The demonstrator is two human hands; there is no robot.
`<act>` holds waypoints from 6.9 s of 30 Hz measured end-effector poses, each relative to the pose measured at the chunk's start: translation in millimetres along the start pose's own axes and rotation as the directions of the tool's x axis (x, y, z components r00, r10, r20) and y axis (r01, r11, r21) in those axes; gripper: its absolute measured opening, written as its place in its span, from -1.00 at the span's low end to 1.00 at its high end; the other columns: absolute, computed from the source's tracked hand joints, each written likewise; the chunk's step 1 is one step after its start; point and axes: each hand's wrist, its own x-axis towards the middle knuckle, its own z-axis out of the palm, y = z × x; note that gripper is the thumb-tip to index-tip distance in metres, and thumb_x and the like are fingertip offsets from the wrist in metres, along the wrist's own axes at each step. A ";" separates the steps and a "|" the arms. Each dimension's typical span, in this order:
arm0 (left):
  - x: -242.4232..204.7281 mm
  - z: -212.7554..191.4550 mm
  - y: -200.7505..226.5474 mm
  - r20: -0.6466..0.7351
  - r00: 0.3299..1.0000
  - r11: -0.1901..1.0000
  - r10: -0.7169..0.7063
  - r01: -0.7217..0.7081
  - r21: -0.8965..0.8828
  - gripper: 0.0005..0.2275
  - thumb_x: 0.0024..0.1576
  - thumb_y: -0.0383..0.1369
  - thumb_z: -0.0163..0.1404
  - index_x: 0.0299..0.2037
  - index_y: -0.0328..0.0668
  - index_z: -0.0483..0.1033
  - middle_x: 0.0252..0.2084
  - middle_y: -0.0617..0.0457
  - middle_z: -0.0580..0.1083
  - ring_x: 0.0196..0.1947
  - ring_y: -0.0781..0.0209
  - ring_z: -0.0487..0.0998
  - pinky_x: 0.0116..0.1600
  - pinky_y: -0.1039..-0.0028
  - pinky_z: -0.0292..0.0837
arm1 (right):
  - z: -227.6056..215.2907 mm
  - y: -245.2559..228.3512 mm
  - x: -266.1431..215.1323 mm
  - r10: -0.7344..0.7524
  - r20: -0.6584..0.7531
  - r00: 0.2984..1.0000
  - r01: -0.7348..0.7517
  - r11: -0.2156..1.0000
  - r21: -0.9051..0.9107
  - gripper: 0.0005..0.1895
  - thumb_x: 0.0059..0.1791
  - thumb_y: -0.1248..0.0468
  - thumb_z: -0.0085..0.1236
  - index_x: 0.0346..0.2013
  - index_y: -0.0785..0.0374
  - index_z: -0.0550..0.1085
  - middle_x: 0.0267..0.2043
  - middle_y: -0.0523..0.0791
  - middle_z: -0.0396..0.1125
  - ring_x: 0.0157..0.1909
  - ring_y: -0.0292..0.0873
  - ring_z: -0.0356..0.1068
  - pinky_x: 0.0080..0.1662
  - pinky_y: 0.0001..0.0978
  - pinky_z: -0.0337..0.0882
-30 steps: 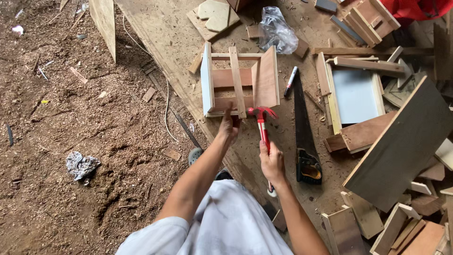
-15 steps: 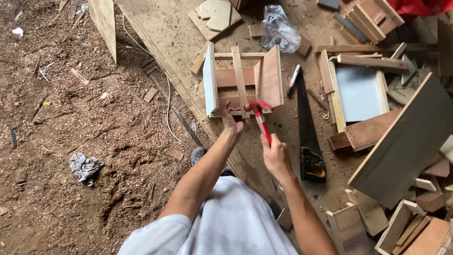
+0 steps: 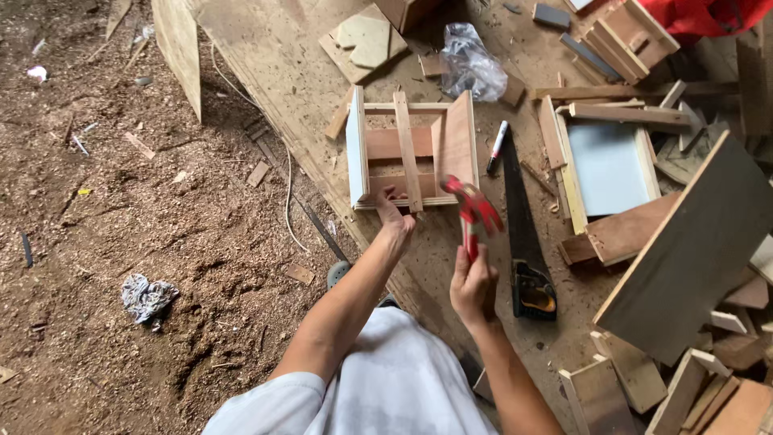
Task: The person assembles a small wooden box-like structure by hammering nails into pre-drilled holes. They repeatedly reposition the wooden frame, insert nails, and strike them with a hammer to secure the joints.
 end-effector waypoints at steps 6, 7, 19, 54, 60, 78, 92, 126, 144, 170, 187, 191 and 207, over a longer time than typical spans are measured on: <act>-4.8 1.3 2.1 -0.024 1.000 0.999 -0.002 0.001 -0.039 -0.74 -0.06 -0.24 0.15 -0.33 0.01 0.29 -0.49 0.14 0.32 -0.45 0.26 0.39 -0.26 0.29 0.43 | 16.9 -4.5 8.6 0.367 0.356 0.859 -0.338 0.930 -0.144 -0.68 0.19 0.12 -0.11 -0.23 0.34 0.36 -0.65 0.00 0.28 -0.62 0.09 0.37 -0.60 -0.02 0.27; -9.0 -0.3 3.1 -0.033 0.999 1.000 -0.019 0.019 0.011 -0.75 -0.07 -0.21 0.14 -0.32 0.04 0.31 -0.48 0.14 0.33 -0.45 0.27 0.39 -0.28 0.29 0.38 | 13.7 -5.4 8.3 0.296 0.295 0.909 -0.282 0.955 -0.091 -0.70 0.19 0.13 -0.12 -0.21 0.33 0.37 -0.64 0.01 0.29 -0.63 0.09 0.38 -0.59 -0.02 0.28; -4.2 -3.7 0.1 0.021 0.998 0.993 0.053 -0.055 0.102 -0.78 -0.05 -0.14 0.11 -0.41 -0.05 0.45 -0.45 0.12 0.42 -0.41 0.21 0.45 -0.29 0.31 0.39 | 18.9 -1.1 2.4 0.235 0.347 0.908 -0.240 0.970 -0.028 -0.69 0.18 0.12 -0.17 -0.24 0.30 0.37 -0.73 -0.12 0.23 -0.76 -0.08 0.26 -0.70 -0.14 0.22; -13.7 -12.6 3.9 0.073 0.992 0.973 0.099 -0.112 0.203 -0.67 0.12 0.04 0.02 -0.16 0.02 0.51 -0.29 0.15 0.52 -0.35 0.27 0.51 -0.33 0.33 0.43 | -28.6 -14.1 29.1 0.226 0.113 0.967 -0.227 0.974 -0.007 -0.57 0.20 0.04 -0.07 -0.37 0.32 0.40 -0.59 0.05 0.30 -0.54 0.13 0.39 -0.47 -0.03 0.26; -59.0 -40.1 33.7 0.217 0.976 0.830 -0.001 -0.120 0.545 -0.48 0.22 0.12 -0.32 -0.05 -0.07 0.56 -0.35 -0.04 0.56 -0.51 0.26 0.45 -0.36 0.47 0.49 | -14.6 3.7 -1.1 0.332 0.195 0.923 -0.354 0.930 0.094 -0.56 0.17 0.02 -0.13 -0.40 0.30 0.39 -0.68 -0.04 0.30 -0.65 -0.04 0.36 -0.53 -0.17 0.26; -158.9 166.0 199.4 0.490 0.230 -0.526 -0.841 -0.559 -0.640 -0.37 -0.11 0.33 0.12 0.02 0.14 0.59 0.05 0.04 0.48 0.19 0.03 0.36 0.41 -0.07 0.09 | -2.4 8.7 -35.8 0.561 0.341 0.754 -0.654 0.590 0.474 -0.56 0.16 -0.02 -0.09 -0.40 0.28 0.27 -0.64 -0.21 0.16 -0.71 -0.36 0.15 -0.65 -0.47 0.14; -116.5 140.3 15.8 0.537 0.287 -0.573 -0.793 -0.651 -0.499 -0.35 0.12 0.38 -0.20 -0.65 -0.04 0.37 -0.61 0.21 0.27 -0.60 0.35 0.25 -0.57 0.45 0.15 | 6.4 65.5 -98.0 0.867 0.400 0.296 -0.549 -0.188 0.814 -0.55 0.13 -0.20 -0.21 -0.33 0.09 0.26 -0.63 -0.21 0.08 -0.73 -0.29 0.08 -0.64 -0.38 0.17; -75.3 138.2 27.1 0.286 0.368 -0.466 -0.885 -0.693 -0.550 -0.81 0.12 -0.25 0.22 -0.33 -0.23 0.65 -0.45 0.02 0.60 -0.63 0.33 0.45 -0.62 0.46 0.32 | 57.6 -15.7 -63.1 0.751 0.525 0.401 -0.536 -0.273 0.799 -0.54 0.14 -0.15 -0.22 -0.44 0.10 0.22 -0.70 -0.26 0.04 -0.75 -0.30 -0.03 -0.68 -0.37 0.05; -144.5 157.3 61.5 0.861 0.379 0.309 -0.340 -0.819 0.483 -0.80 0.09 -0.32 0.29 -0.16 -0.22 0.68 -0.11 -0.16 0.64 -0.16 0.20 0.76 -0.10 0.37 0.68 | -7.3 18.7 -57.2 0.912 0.209 0.353 -0.552 0.023 0.834 -0.59 0.15 -0.04 -0.10 -0.42 0.16 0.21 -0.68 -0.23 0.05 -0.76 -0.31 0.01 -0.66 -0.38 0.09; -150.7 83.1 53.6 0.746 0.513 0.024 -0.424 -0.817 0.576 -0.87 0.07 -0.47 0.25 -0.21 -0.29 0.67 -0.27 -0.05 0.66 -0.34 0.27 0.74 -0.22 0.49 0.72 | -82.5 -13.3 -36.1 0.502 -0.197 0.842 -0.413 0.835 0.363 -0.59 0.22 0.07 -0.15 -0.33 0.33 0.38 -0.60 0.00 0.23 -0.59 -0.06 0.26 -0.53 -0.17 0.20; -144.6 78.1 57.6 0.700 0.528 0.072 -0.481 -0.772 0.632 -0.86 0.05 -0.49 0.23 -0.19 -0.30 0.68 -0.23 -0.14 0.67 -0.27 0.16 0.75 -0.16 0.44 0.69 | -40.8 7.8 -59.4 0.493 -0.037 0.869 -0.490 0.869 0.073 -0.66 0.14 0.11 -0.02 -0.35 0.33 0.44 -0.58 0.11 0.31 -0.52 0.20 0.39 -0.47 -0.03 0.27; -169.1 92.0 61.3 0.690 0.514 -0.077 -0.509 -0.826 0.558 -0.73 0.03 -0.48 0.30 -0.07 -0.33 0.63 -0.19 -0.16 0.66 -0.24 0.09 0.74 -0.13 0.39 0.73 | -32.5 30.6 -87.7 0.519 -0.268 0.812 -0.524 0.850 0.057 -0.71 0.16 0.14 -0.04 -0.23 0.33 0.43 -0.50 0.10 0.36 -0.45 0.21 0.41 -0.40 0.01 0.30; -177.5 90.7 35.4 0.782 0.410 -0.709 -0.469 -0.703 -0.057 -0.72 0.17 0.00 0.17 -0.27 0.00 0.64 -0.38 0.13 0.58 -0.56 0.36 0.48 -0.55 0.52 0.37 | 82.5 165.7 -176.0 0.561 -0.039 0.827 -0.563 0.826 -0.032 -0.62 -0.01 0.22 0.21 0.03 0.34 0.40 -0.10 0.16 0.39 -0.04 0.25 0.38 -0.05 0.00 0.39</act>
